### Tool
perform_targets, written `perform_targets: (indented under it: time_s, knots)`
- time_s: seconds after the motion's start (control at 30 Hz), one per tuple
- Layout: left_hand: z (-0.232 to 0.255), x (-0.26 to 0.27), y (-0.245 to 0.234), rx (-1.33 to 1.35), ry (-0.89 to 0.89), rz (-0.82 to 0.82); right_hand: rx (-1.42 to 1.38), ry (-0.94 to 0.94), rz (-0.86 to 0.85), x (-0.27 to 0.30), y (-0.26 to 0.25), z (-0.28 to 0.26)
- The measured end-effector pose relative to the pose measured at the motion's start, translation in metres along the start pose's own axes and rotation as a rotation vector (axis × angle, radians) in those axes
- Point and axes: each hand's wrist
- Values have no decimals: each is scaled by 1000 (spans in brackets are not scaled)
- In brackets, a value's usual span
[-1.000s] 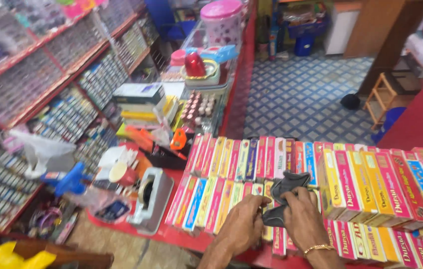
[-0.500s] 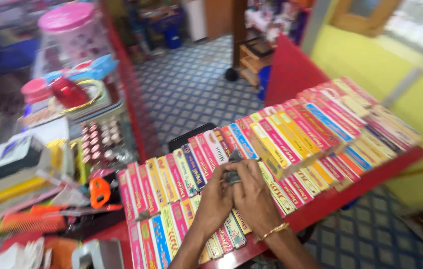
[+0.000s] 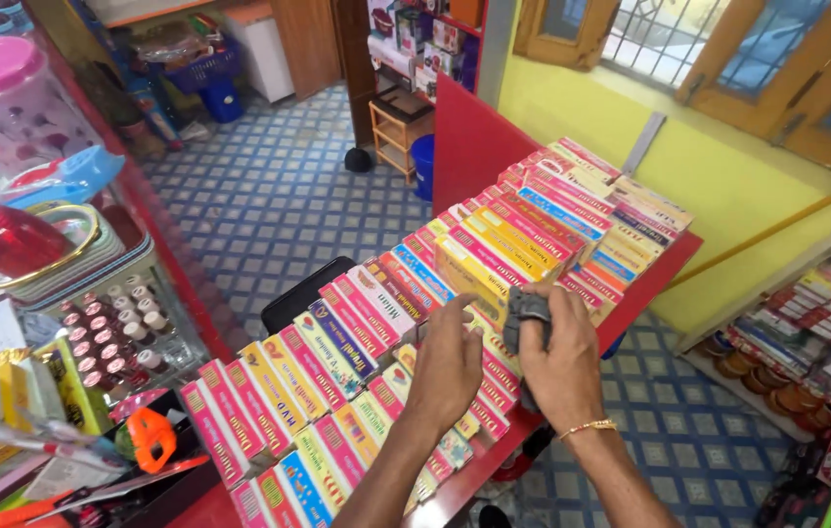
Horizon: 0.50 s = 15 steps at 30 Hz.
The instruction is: The person wipes the surfaces of small rectangular boxes with a dark cloth, then places them onto a shelf. The person repeats this process for multiple boxes, handling them one at a time.
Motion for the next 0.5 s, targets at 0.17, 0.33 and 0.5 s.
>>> perform_targets:
  time_s: [0.17,0.33,0.5]
  knots:
    - [-3,-45,25,-365,28,-117,-35,22,48,-17,-16,26]
    - [1,-48,30,-212,-145,-21,-60,29,8,-33,-17,58]
    - [9,-50,31,-45,-415,67,-77,-7,-60,-34,-7,69]
Point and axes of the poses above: each hand's wrist, its own x-axis away from the middle knuckle, its own y-axis out of the palm, z = x × y, and after that the axes turned 4 degrees about -z, right-handed
